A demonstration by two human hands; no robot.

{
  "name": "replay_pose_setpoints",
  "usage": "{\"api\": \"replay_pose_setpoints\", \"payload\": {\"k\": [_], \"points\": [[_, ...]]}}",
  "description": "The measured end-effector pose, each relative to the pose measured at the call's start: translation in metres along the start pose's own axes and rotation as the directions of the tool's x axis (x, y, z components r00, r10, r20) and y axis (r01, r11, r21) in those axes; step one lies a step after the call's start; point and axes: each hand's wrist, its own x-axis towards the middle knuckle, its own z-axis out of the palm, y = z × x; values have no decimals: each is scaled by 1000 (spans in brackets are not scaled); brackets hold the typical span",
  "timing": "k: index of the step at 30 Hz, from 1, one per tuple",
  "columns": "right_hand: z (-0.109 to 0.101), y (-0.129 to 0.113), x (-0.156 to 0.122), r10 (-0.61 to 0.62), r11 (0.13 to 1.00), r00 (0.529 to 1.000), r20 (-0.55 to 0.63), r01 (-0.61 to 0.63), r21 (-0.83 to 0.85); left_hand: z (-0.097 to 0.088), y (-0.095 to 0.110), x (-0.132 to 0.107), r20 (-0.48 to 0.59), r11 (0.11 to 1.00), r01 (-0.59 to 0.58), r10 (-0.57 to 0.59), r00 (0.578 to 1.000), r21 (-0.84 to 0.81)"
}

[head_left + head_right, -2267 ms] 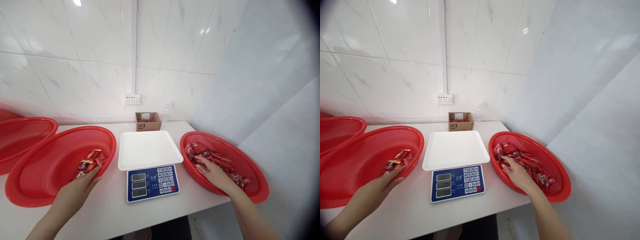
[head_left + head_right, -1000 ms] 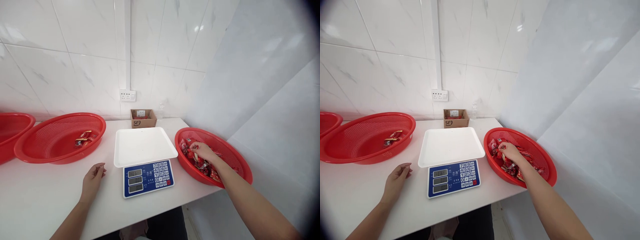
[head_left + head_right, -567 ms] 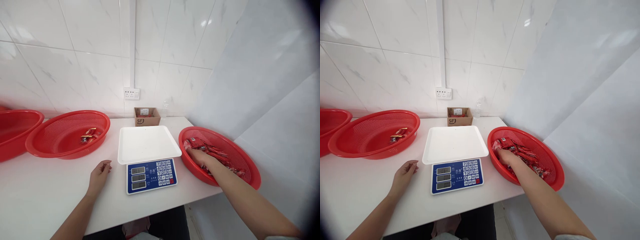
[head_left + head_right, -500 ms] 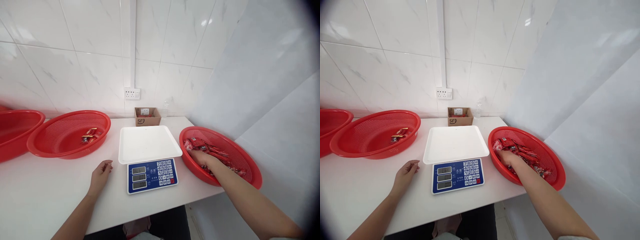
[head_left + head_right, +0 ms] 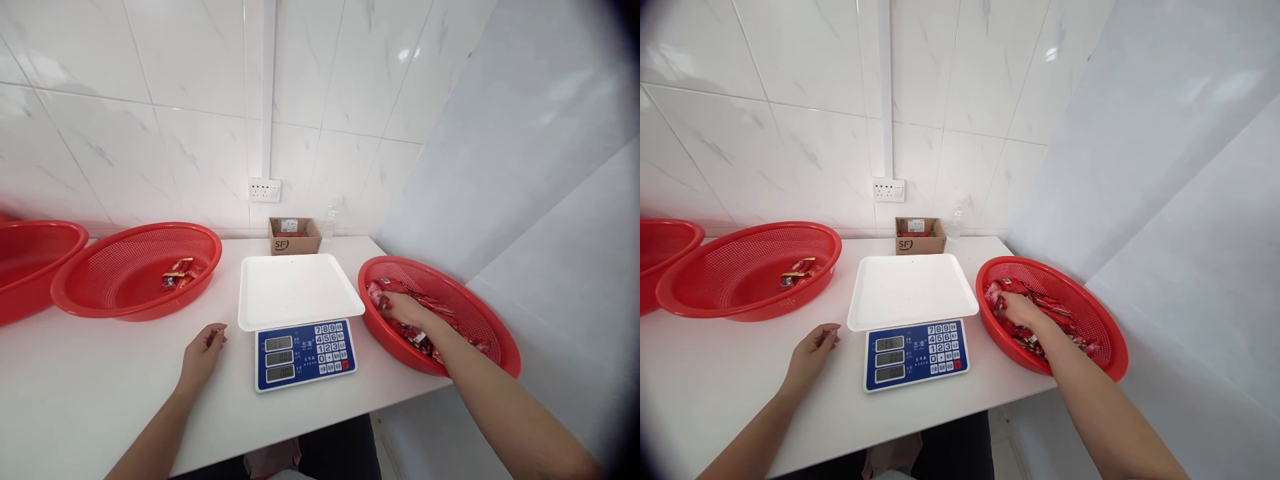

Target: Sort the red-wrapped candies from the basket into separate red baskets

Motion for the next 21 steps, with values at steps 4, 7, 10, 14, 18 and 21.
{"api": "replay_pose_setpoints", "payload": {"k": [4,7,10,14,18,21], "points": [[-26,-7,6,139,976,960,-245,-91,199,1,-1,2,3,1000,-4,4,1000,7],[-37,-30,11,216,912,902,-375,-49,407,3,-5,5,5,1000,-9,9,1000,6],[-32,-71,18,184,805,914,-361,71,589,5,-10,7,6,1000,-29,29,1000,3],[-2,-135,27,40,667,966,-255,164,726,5,-14,8,0,999,-52,52,999,5],[31,-179,29,-68,583,979,-195,197,788,5,-15,5,0,998,-67,67,998,12],[44,-187,28,-61,573,972,-226,220,789,5,-15,4,12,997,-74,74,997,28]]}}
